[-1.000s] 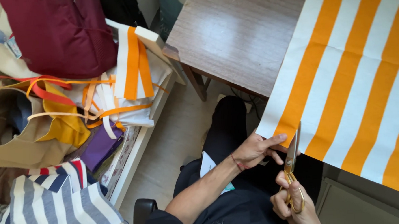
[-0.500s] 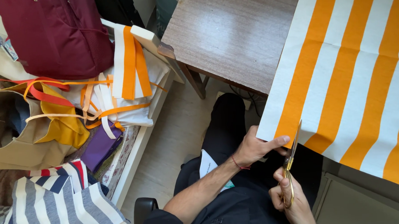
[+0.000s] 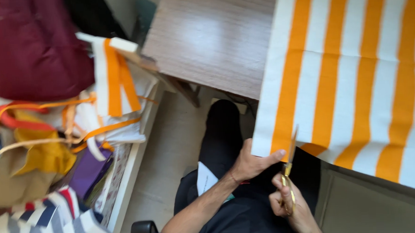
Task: Cutting a long strip of striped material with scissors on a desk
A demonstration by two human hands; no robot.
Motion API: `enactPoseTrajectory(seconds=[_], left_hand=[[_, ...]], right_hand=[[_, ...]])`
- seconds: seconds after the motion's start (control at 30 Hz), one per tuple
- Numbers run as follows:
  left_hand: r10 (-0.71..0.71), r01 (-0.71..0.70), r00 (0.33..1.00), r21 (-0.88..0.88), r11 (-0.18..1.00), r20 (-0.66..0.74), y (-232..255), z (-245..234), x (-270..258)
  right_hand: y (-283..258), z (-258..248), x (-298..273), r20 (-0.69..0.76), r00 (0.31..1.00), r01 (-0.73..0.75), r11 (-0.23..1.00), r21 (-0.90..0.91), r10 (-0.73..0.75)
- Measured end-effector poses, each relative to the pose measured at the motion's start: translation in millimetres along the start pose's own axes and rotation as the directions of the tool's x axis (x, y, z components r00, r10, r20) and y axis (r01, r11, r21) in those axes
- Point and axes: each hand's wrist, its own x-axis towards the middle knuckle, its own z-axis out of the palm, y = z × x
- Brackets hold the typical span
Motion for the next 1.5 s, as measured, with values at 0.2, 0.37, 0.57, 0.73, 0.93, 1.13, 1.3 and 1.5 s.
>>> enactPoseTrajectory(seconds=[0.2,0.37,0.57,0.73,0.93,1.13,1.3,1.5], left_hand=[[0.100,-0.101,0.995,0.011,0.995,0.027,-2.1,-5.9,-4.6],[0.088,-0.088,0.996,0.015,0.996,0.028,-4.4,-8.5,-5.1],[0.065,-0.065,0.997,0.020,0.998,0.037,2.7,-9.7,-7.9],[0.111,-0.111,0.992,0.002,0.994,0.053,1.0,-10.2,-8.5],[0.115,-0.114,0.992,-0.014,0.993,0.049,-4.1,-9.5,-7.9],[0.093,-0.094,0.995,0.005,0.996,0.036,-7.6,-10.0,-7.1],[0.104,-0.104,0.994,-0.008,0.995,0.039,-8.3,-9.9,-6.7],[0.136,-0.136,0.990,-0.018,0.991,0.043,-7.7,-12.1,-7.3]], right_hand=[[-19.1,10.4,-5.0,0.050,0.998,-0.040,0.991,-0.128,0.046],[-23.9,15.7,-6.8,0.004,0.995,-0.097,0.976,-0.196,0.100],[-19.1,17.2,-5.1,0.009,0.993,-0.116,0.982,-0.150,0.119],[-13.2,19.5,-6.0,-0.004,0.994,-0.107,0.991,-0.082,0.107],[-5.3,20.7,-6.5,-0.013,0.997,-0.079,0.997,-0.005,0.079],[-16.1,25.0,-9.3,-0.004,0.998,-0.061,0.998,0.001,0.061],[-17.4,26.2,-10.0,0.007,0.999,-0.052,0.999,-0.006,0.052],[-13.6,23.1,-6.0,0.007,0.998,-0.056,0.998,-0.019,0.057]])
